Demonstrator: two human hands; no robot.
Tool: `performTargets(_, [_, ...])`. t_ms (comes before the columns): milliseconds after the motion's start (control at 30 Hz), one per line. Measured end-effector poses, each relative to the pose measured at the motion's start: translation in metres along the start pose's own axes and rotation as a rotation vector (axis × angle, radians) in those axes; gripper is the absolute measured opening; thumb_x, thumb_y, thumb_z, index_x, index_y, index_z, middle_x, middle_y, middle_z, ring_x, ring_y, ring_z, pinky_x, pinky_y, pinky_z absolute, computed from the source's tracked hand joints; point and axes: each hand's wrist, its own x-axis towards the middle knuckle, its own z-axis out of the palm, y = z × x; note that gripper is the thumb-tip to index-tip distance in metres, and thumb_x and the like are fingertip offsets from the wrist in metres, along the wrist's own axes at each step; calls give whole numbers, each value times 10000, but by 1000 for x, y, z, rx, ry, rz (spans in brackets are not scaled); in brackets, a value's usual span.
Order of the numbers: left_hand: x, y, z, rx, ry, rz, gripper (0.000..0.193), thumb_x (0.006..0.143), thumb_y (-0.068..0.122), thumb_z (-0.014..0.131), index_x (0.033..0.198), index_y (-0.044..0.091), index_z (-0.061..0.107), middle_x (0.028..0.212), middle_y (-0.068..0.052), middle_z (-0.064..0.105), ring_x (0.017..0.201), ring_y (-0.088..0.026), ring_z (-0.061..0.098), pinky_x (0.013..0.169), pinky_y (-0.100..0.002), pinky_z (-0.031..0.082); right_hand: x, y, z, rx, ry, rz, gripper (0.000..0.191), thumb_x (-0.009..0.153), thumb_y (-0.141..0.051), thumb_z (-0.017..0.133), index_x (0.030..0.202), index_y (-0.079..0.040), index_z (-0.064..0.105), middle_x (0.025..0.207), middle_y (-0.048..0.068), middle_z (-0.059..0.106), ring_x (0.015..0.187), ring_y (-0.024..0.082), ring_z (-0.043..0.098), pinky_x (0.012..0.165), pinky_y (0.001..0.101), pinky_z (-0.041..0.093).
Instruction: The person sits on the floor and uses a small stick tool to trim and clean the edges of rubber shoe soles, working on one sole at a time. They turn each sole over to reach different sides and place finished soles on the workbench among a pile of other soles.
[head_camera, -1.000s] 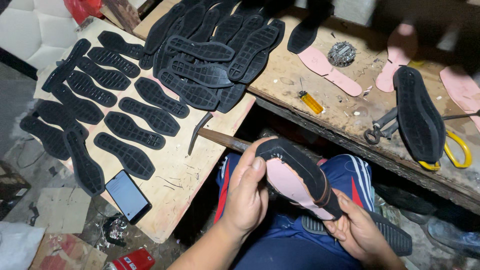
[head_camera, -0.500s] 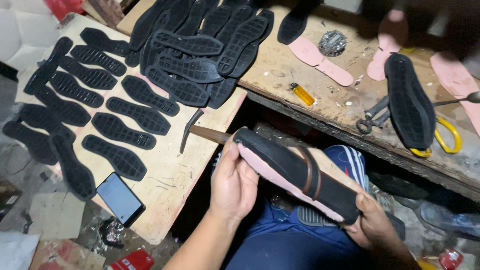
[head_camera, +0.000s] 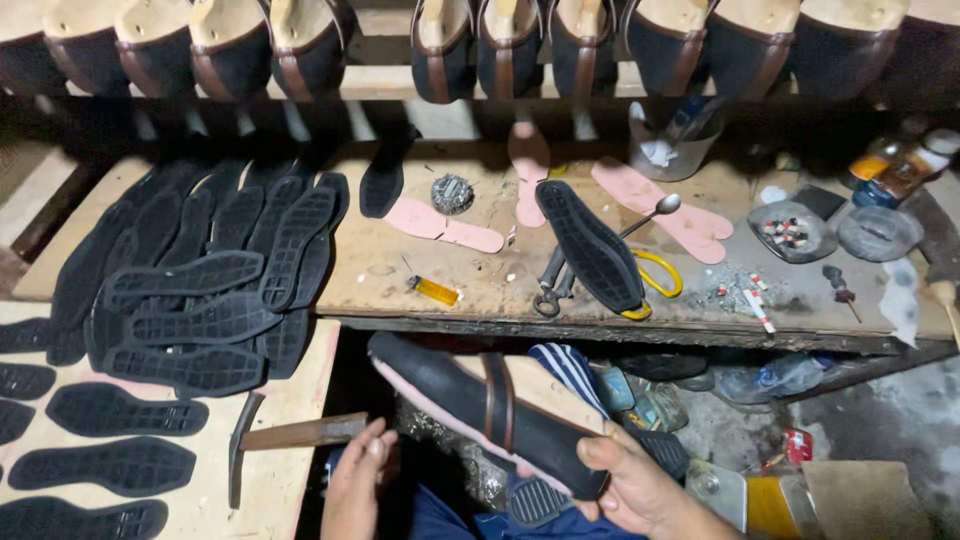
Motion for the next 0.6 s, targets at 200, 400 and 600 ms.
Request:
performTargets(200, [15, -62, -23, 206, 129, 230, 417, 887, 112, 682, 1259, -73, 645, 838, -146, 736, 714, -176, 704, 685, -302, 573, 2, -44, 6, -61, 108, -276, 935, 777, -490, 798, 1447, 77, 475, 1076, 287, 729, 573, 100, 661, 401, 198, 491])
performTargets(400, [1, -52, -29, 332, 148, 327, 341, 877, 120, 680, 1185, -26, 689, 850, -101, 742, 730, -146, 686, 693, -273, 569, 59, -69, 51, -127, 80, -476, 752, 899, -396, 717, 1444, 78, 504, 1092, 270, 725, 547, 92, 617, 415, 180, 463])
performTargets(600, [-15, -25, -52, 646, 256, 518, 240, 812, 143, 704, 1024, 34, 731, 849, -109, 730, 719, -188, 733, 683, -316, 587, 220, -102, 137, -656, 409, -684, 450, 893, -269, 723, 1236, 17, 673, 945, 109, 686, 588, 100, 569, 435, 250, 434])
